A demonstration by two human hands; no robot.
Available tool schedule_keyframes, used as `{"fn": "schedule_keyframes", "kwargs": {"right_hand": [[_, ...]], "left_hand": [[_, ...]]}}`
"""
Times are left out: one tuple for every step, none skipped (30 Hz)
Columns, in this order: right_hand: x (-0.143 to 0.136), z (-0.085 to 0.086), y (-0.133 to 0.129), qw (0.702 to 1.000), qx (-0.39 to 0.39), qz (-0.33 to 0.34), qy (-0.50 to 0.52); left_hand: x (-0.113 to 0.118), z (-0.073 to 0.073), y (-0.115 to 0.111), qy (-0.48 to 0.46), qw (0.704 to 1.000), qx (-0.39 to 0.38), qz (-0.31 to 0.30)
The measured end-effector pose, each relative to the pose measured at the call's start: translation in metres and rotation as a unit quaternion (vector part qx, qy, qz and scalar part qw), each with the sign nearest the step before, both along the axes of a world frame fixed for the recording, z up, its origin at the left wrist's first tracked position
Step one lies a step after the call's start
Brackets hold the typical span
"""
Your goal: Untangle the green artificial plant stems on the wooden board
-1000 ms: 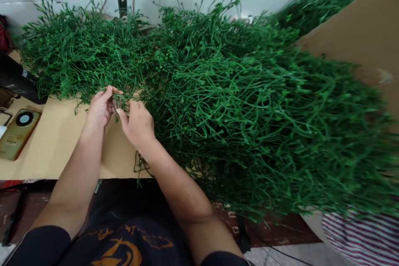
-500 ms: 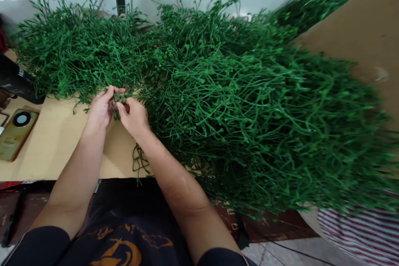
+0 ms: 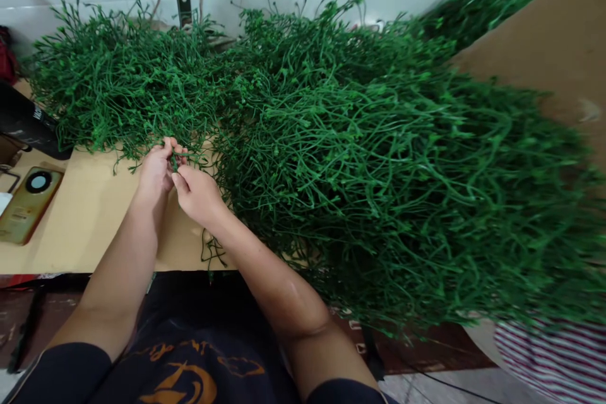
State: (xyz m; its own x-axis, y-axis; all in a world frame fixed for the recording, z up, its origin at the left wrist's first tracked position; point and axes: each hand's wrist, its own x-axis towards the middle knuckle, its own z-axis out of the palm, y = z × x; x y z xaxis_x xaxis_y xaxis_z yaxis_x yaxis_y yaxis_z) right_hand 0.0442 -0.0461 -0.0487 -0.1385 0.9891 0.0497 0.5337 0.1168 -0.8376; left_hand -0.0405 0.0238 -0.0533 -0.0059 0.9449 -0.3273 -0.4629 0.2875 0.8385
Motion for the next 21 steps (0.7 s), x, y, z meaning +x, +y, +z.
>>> {"fn": "schedule_keyframes", "kwargs": {"right_hand": [[0.003, 0.001, 0.000, 1.000, -0.003, -0.001, 0.001], [0.006, 0.001, 0.000, 1.000, -0.008, 0.000, 0.001], [0.009, 0.002, 0.000, 1.000, -0.013, 0.001, 0.000], [0.011, 0.002, -0.001, 1.000, -0.017, 0.001, -0.002], [0.013, 0.003, -0.003, 1.000, -0.021, -0.003, -0.007], [0.013, 0.004, -0.007, 1.000, -0.023, -0.009, -0.012], [0.011, 0.005, -0.013, 1.000, -0.019, -0.004, -0.016], [0.008, 0.007, -0.023, 1.000, -0.008, 0.022, -0.016], [0.002, 0.010, -0.034, 0.997, 0.016, 0.077, -0.009], [-0.004, 0.013, -0.046, 0.986, 0.048, 0.157, 0.003], [-0.010, 0.016, -0.058, 0.961, 0.091, 0.261, 0.017], [-0.014, 0.020, -0.067, 0.925, 0.138, 0.352, 0.033], [-0.015, 0.024, -0.073, 0.900, 0.164, 0.404, 0.028], [-0.012, 0.029, -0.076, 0.902, 0.177, 0.394, 0.008], [-0.005, 0.034, -0.075, 0.922, 0.184, 0.341, -0.023], [0.008, 0.040, -0.071, 0.948, 0.185, 0.250, -0.063], [0.026, 0.046, -0.066, 0.966, 0.196, 0.140, -0.098], [0.047, 0.054, -0.061, 0.969, 0.207, 0.051, -0.127], [0.069, 0.061, -0.058, 0.960, 0.231, -0.036, -0.154], [0.091, 0.069, -0.057, 0.938, 0.263, -0.135, -0.181], [0.111, 0.077, -0.058, 0.912, 0.278, -0.223, -0.204]], "left_hand": [[0.002, 0.001, -0.002, -0.001, 1.000, -0.007, 0.002], [0.005, 0.001, -0.004, -0.002, 1.000, -0.013, 0.003], [0.008, 0.002, -0.006, 0.002, 1.000, -0.016, 0.000], [0.010, 0.002, -0.007, 0.005, 1.000, -0.020, -0.002], [0.011, 0.002, -0.007, 0.006, 1.000, -0.026, -0.005], [0.011, 0.002, -0.005, 0.004, 1.000, -0.030, -0.008], [0.009, 0.002, -0.002, 0.001, 0.999, -0.032, -0.004], [0.006, 0.002, 0.002, -0.005, 0.999, -0.039, 0.009], [0.002, 0.001, 0.008, -0.011, 0.998, -0.049, 0.033], [-0.004, 0.001, 0.014, -0.015, 0.996, -0.057, 0.067], [-0.010, 0.001, 0.019, -0.018, 0.992, -0.068, 0.101], [-0.015, 0.001, 0.023, -0.017, 0.990, -0.064, 0.128], [-0.020, 0.001, 0.024, -0.017, 0.990, -0.057, 0.130], [-0.023, 0.002, 0.024, -0.018, 0.993, -0.045, 0.112], [-0.024, 0.003, 0.021, -0.023, 0.996, -0.029, 0.081], [-0.024, 0.005, 0.017, -0.031, 0.998, -0.021, 0.045], [-0.023, 0.006, 0.012, -0.040, 0.999, -0.017, 0.013], [-0.022, 0.008, 0.007, -0.050, 0.999, -0.017, -0.009], [-0.020, 0.009, 0.003, -0.060, 0.998, -0.016, -0.024], [-0.019, 0.010, 0.000, -0.068, 0.997, -0.015, -0.034], [-0.018, 0.010, -0.002, -0.075, 0.996, -0.014, -0.042]]}}
